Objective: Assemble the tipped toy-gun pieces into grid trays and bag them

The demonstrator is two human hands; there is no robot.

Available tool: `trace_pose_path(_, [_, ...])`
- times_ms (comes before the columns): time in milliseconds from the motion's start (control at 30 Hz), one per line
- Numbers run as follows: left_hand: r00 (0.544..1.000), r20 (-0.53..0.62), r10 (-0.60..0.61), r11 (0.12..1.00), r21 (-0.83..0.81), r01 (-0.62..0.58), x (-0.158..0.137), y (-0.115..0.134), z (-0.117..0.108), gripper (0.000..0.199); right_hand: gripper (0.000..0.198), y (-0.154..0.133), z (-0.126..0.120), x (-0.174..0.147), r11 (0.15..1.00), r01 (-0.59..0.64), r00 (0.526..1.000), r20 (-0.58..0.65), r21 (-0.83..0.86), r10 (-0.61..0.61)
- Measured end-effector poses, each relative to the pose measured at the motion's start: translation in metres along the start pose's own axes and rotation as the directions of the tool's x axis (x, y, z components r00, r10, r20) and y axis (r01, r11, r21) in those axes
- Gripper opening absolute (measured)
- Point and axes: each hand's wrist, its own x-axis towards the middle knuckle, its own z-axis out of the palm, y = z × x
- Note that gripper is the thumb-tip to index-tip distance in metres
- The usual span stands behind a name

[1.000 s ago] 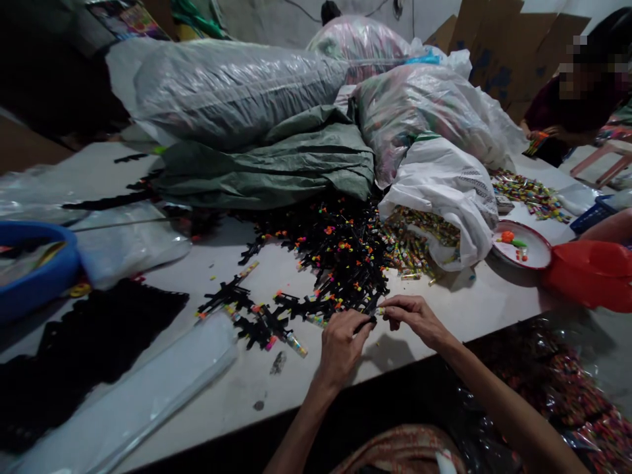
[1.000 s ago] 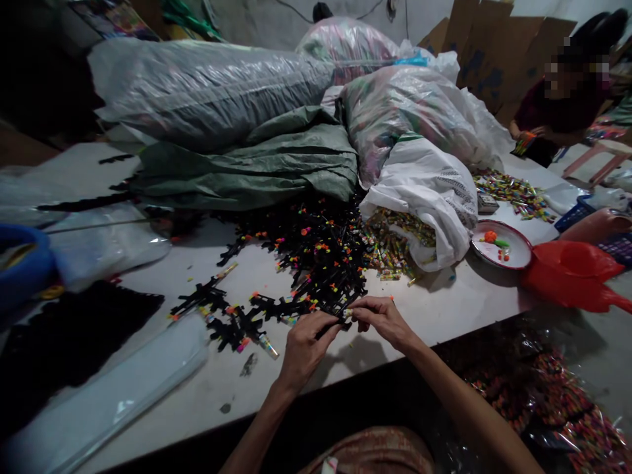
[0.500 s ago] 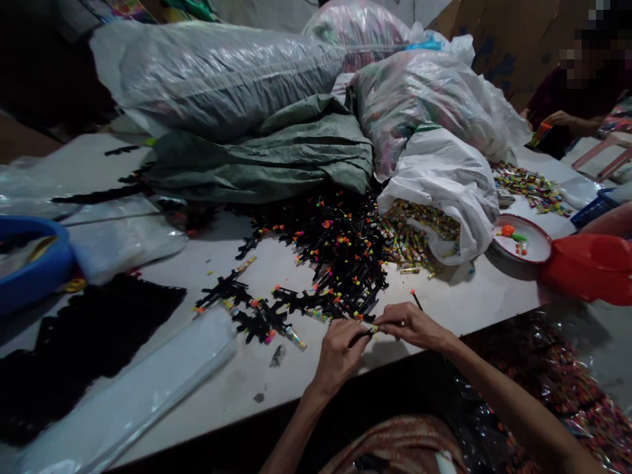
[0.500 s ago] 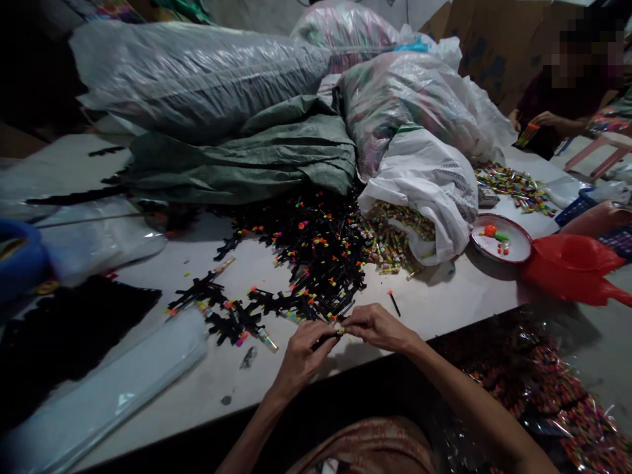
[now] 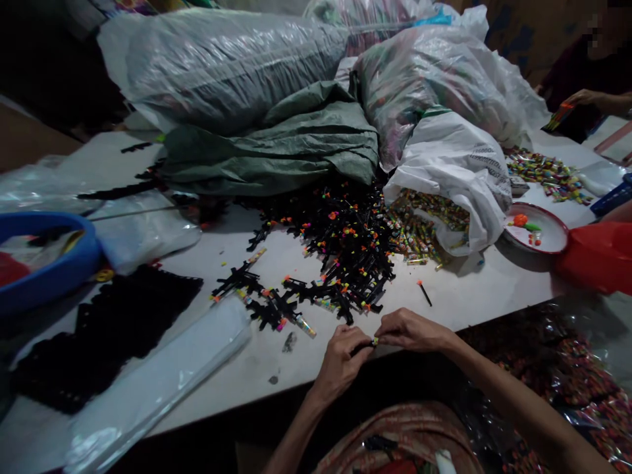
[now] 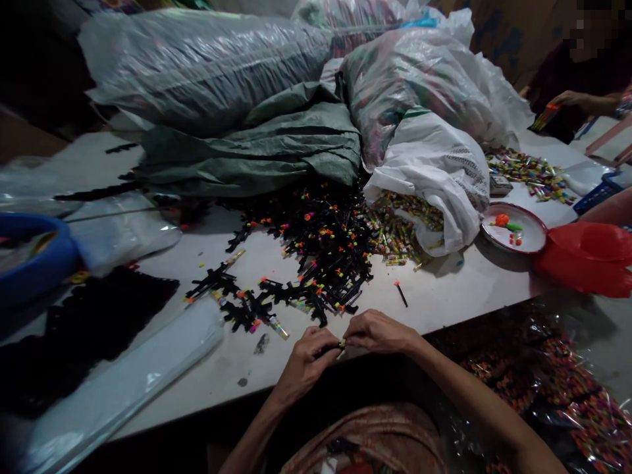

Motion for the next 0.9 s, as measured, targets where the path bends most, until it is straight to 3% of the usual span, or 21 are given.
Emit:
trace_pose_path(100, [0.993,0.030,-0.110,0.987,-0.114,0.113,-0.001,-0.002,-0.003,0.010,0.023,0.001,0.004,0.002,1.000,-0.011,0.998,0.069,0.000,0.011])
trace_pose_path(167, [0.978,0.077,-0.193,0.963,-0.175,0.204,0.001,-0.002,-0.008,0.010,0.024,-0.003,0.010,0.002,0.990,-0.060,0.998,0.014,-0.126,0.063])
trace_pose_path(267, [0.917,0.240,-0.318,0.877,-0.293,0.381,0.007,-0.003,-0.016,0.015,0.019,-0.013,0.022,0.001,0.910,-0.134,0.989,-0.114,-0.392,0.096])
trace_pose_path(333, [0.866,0.339,-0.367,0.807,-0.347,0.478,0.010,-0.003,-0.021,0.018,0.017,-0.019,0.029,0.001,0.845,-0.134,0.990,-0.107,-0.517,0.092])
trace_pose_path(433, [0.832,0.412,-0.372,0.763,-0.374,0.527,0.011,-0.003,-0.029,0.021,0.018,-0.024,0.036,0.002,0.773,-0.087,0.996,-0.041,-0.628,0.079])
trace_pose_path(633, [0.800,0.507,-0.321,0.743,-0.389,0.545,0.009,0.001,-0.038,0.020,0.011,-0.020,0.047,0.002,0.649,0.082,0.997,0.053,-0.757,-0.064])
trace_pose_path(733, [0.815,0.476,-0.330,0.789,-0.336,0.515,0.008,-0.001,-0.043,0.022,0.009,-0.021,0.055,0.010,0.660,0.089,0.995,0.036,-0.746,-0.093])
trace_pose_path(800, [0.867,0.383,-0.319,0.887,-0.202,0.416,0.005,-0.006,-0.056,0.022,0.010,-0.018,0.055,0.017,0.696,0.041,0.994,-0.041,-0.717,-0.100])
trace_pose_path(867, [0.943,0.171,-0.284,0.959,0.073,0.275,0.002,-0.014,-0.077,0.023,0.031,-0.009,0.046,0.019,0.734,-0.081,0.979,-0.192,-0.674,-0.068])
trace_pose_path(900, [0.970,0.022,-0.241,0.940,0.252,0.228,0.000,-0.020,-0.089,0.025,0.044,-0.001,0.037,0.017,0.746,-0.173,0.958,-0.286,-0.643,-0.025])
